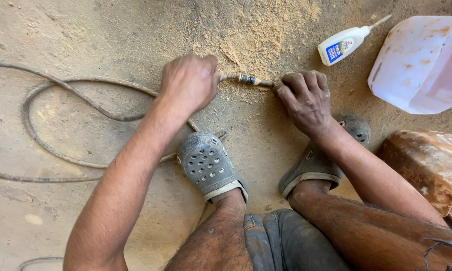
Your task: The person sits on a concrete floor and repeatedly applies glue from a small bottle to a metal connector on a flexible hose. They then press the hose ends together, hold the joint, and inspect it multiple times. The person wears grey clogs and handles the hose and glue bottle throughout the clip.
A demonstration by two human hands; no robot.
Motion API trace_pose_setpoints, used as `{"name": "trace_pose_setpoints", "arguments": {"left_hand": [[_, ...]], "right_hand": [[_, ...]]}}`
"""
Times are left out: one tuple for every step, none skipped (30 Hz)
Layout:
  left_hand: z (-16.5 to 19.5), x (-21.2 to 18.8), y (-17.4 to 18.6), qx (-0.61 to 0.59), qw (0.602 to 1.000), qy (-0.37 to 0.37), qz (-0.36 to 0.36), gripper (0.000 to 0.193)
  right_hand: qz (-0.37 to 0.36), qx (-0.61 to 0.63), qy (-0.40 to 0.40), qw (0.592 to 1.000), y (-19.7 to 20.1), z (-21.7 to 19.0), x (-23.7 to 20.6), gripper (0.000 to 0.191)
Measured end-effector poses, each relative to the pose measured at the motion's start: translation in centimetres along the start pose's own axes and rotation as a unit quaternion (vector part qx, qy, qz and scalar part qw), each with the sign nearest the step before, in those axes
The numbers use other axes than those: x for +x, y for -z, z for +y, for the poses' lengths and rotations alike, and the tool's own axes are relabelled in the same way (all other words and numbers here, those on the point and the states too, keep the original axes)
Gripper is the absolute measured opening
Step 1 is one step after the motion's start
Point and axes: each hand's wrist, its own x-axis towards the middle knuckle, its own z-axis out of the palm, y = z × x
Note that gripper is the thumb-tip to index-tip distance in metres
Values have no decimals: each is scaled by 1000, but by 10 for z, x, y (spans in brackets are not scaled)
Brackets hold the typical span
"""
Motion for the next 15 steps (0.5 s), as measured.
{"name": "trace_pose_setpoints", "arguments": {"left_hand": [[1, -7, -7, -15, 1000, 13, -2, 24], [2, -16, -14, -31, 999, 26, -4, 26], [3, -24, -21, -47, 998, 39, -5, 28], [6, -33, -28, -41, 999, 25, 24, 26], [9, -41, -36, -36, 998, 10, 53, 24], [11, -48, -42, -32, 996, -3, 81, 23], [13, -56, -48, -28, 994, -8, 102, 21], [14, -62, -53, -25, 992, -15, 121, 22], [14, -67, -57, -21, 989, -22, 142, 23], [15, -71, -61, -29, 988, -22, 147, 25], [15, -73, -65, -37, 987, -22, 154, 27], [15, -75, -67, -44, 986, -21, 161, 29], [15, -75, -69, -36, 985, -30, 168, 27], [15, -75, -71, -28, 984, -39, 173, 26], [15, -75, -72, -20, 983, -47, 179, 24]], "right_hand": [[4, 5, 2, 1000, 0, -1, -3, 14], [7, 11, 3, 1000, 0, -2, -6, 16], [11, 17, 5, 1000, 0, -2, -8, 19], [8, 21, 4, 1000, 0, -3, -11, 23], [5, 23, 4, 1000, 0, -3, -14, 28], [1, 28, 4, 1000, 0, -4, -17, 32], [-3, 28, 8, 1000, -1, -4, -20, 33], [-6, 27, 11, 1000, -2, -4, -23, 35], [-10, 26, 14, 1000, -3, -4, -26, 36], [-6, 41, 10, 999, -4, -5, -29, 33], [-3, 55, 9, 998, -5, -5, -31, 31], [2, 70, 7, 998, -7, -6, -32, 28], [6, 74, 1, 997, -8, -6, -33, 27], [10, 78, -5, 997, -9, -6, -33, 26], [13, 84, -10, 996, -10, -6, -33, 24]]}}
